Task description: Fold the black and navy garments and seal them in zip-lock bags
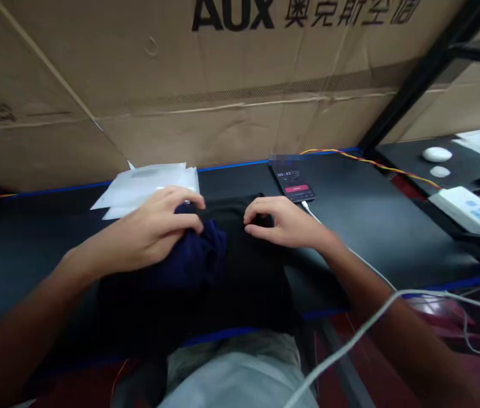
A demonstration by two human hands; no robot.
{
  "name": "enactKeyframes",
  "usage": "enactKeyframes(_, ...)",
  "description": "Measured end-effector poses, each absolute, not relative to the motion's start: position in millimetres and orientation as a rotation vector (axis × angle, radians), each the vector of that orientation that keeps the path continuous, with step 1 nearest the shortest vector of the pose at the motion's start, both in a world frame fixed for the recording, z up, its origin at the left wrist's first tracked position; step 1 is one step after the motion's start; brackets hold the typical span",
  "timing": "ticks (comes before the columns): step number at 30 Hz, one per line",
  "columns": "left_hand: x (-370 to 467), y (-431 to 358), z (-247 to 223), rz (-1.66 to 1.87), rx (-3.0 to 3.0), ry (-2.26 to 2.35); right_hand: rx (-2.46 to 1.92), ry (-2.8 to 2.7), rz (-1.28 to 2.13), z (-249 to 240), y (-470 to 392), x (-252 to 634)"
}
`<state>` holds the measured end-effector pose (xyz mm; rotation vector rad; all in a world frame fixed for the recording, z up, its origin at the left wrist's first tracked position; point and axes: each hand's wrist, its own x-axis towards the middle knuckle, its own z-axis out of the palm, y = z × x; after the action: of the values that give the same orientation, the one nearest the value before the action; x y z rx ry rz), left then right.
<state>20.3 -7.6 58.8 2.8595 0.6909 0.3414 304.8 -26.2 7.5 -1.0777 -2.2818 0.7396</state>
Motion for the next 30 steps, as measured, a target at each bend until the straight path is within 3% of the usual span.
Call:
enactKeyframes(6, 34, -18, 59, 0.275, 2.833, 0.709, -1.111, -2.207, 0.840, 9, -30, 300)
enactKeyframes(14, 12, -39, 9, 0.010, 2.663, 0.843, -1.238, -1.883, 1.386, 1, -45, 277)
enactKeyframes(20, -27, 22, 17, 0.690, 2.691, 1.325, -1.305, -1.894, 1.312, -10, -44, 260)
enactKeyframes(26, -50, 56, 6, 0.864, 2.709, 1.592, -1.522, -2.197, 1.037, 2, -32, 242)
enactKeyframes(30, -56, 42, 31, 1.503, 2.372, 1.457, -1.556, -2.307, 0.936, 1, -23, 237)
